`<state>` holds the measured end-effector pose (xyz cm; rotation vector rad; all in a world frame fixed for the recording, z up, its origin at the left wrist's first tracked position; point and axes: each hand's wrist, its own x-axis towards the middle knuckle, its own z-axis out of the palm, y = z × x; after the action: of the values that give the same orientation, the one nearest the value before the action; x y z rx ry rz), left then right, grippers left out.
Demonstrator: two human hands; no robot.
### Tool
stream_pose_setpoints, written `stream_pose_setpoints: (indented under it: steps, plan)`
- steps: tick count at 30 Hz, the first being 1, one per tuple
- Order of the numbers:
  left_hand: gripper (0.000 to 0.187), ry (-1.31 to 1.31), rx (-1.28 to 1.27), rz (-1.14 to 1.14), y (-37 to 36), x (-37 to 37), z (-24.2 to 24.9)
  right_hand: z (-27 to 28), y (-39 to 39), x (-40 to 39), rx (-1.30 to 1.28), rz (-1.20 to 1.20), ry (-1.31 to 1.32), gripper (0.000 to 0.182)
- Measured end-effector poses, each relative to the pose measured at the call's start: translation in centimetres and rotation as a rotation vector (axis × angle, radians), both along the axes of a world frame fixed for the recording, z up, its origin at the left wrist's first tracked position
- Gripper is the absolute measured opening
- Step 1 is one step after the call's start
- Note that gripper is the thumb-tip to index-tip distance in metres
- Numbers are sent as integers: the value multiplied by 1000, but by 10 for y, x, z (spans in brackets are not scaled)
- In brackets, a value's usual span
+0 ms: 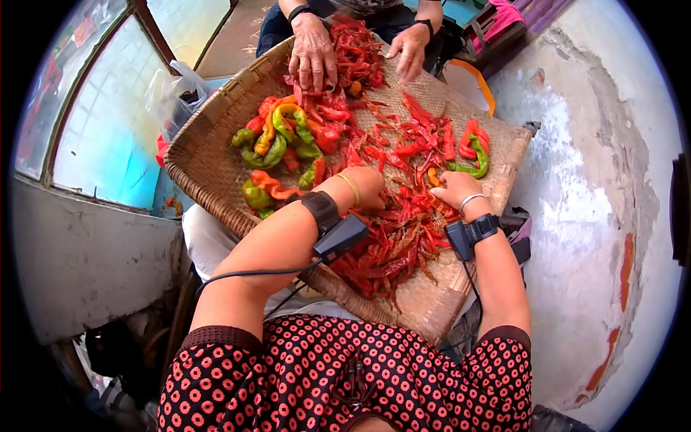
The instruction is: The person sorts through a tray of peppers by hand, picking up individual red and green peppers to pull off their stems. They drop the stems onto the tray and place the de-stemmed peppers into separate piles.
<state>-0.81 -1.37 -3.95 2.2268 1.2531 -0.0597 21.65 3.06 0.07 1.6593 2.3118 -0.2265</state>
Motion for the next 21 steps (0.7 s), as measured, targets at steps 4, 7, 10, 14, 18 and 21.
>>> stream_pose_setpoints:
  steps: [4, 7, 10, 14, 18, 21]
  plan:
    - [33, -43, 1, 7, 0, -1, 0, -22, 7, 1, -110, -12, 167, 29]
    - [31, -41, -60, 9, -1, -3, 6, -34, 9, -4, -190, -28, 489, 24]
    - [29, -60, -63, 12, -2, -5, 7, -38, 9, -7, -137, -64, 667, 19]
    - [29, -70, -55, 3, 2, -5, -6, -35, 3, -1, -181, -47, 714, 21]
    - [29, -54, -104, 16, 1, -4, -2, -35, 2, 0, -264, -31, 555, 25]
    - [29, -39, -123, 10, 2, -4, 1, -28, 1, 1, -265, 37, 518, 29]
